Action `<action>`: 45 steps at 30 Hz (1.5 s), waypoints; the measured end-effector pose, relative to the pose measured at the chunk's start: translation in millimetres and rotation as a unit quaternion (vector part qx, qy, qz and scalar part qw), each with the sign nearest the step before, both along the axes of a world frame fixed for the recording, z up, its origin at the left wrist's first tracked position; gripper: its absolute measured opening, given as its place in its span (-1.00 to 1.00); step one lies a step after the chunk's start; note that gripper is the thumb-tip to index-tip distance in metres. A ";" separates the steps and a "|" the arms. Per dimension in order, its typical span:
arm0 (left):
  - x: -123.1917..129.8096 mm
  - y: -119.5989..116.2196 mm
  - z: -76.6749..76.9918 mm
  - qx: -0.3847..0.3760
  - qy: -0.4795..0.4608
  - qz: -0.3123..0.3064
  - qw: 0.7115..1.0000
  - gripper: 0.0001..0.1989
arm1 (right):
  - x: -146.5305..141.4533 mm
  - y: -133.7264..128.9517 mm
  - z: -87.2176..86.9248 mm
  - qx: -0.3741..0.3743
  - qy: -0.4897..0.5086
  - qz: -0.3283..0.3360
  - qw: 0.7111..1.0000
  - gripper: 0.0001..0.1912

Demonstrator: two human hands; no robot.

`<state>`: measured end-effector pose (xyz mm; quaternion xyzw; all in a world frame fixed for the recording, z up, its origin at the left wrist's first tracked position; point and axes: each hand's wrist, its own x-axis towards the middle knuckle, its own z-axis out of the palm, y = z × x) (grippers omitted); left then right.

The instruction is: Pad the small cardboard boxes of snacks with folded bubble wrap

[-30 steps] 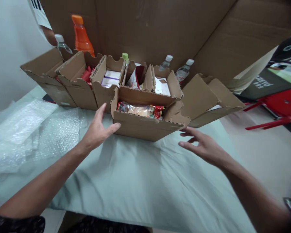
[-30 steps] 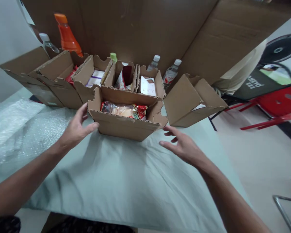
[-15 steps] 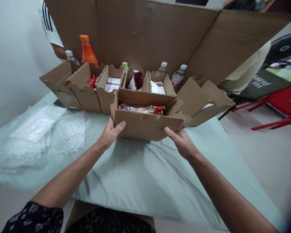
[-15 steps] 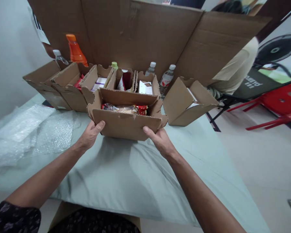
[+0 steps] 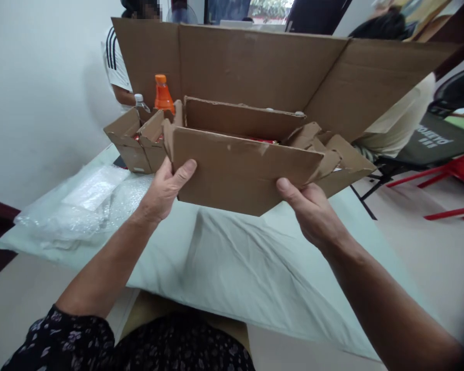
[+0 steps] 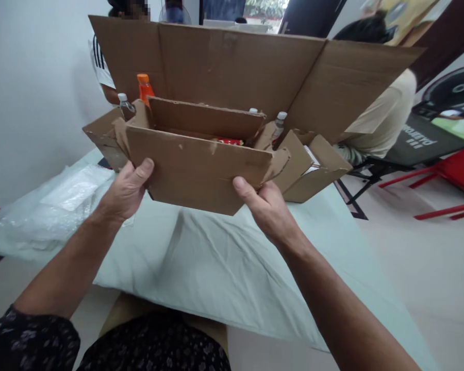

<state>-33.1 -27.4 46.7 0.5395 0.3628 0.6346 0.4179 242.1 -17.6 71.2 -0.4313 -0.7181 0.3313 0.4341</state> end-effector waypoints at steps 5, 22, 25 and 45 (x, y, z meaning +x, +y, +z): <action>-7.8 -1.7 -6.3 0.022 -0.011 0.011 1.000 -0.19 | -11.4 -2.1 0.7 -0.005 0.034 0.035 0.999 -0.35; -11.3 -11.5 -46.6 0.003 0.000 0.033 0.999 -0.29 | -9.8 -3.4 -17.8 -0.038 0.015 0.039 0.998 -0.39; 1.4 -15.1 -71.3 -0.031 -0.020 0.020 0.999 -0.28 | 3.1 -8.4 -44.0 -0.067 0.013 0.019 0.997 -0.36; 114.6 -102.8 -126.7 -0.118 0.105 -0.055 0.986 -0.01 | 109.6 0.3 -112.7 -0.106 0.116 -0.143 0.977 -0.34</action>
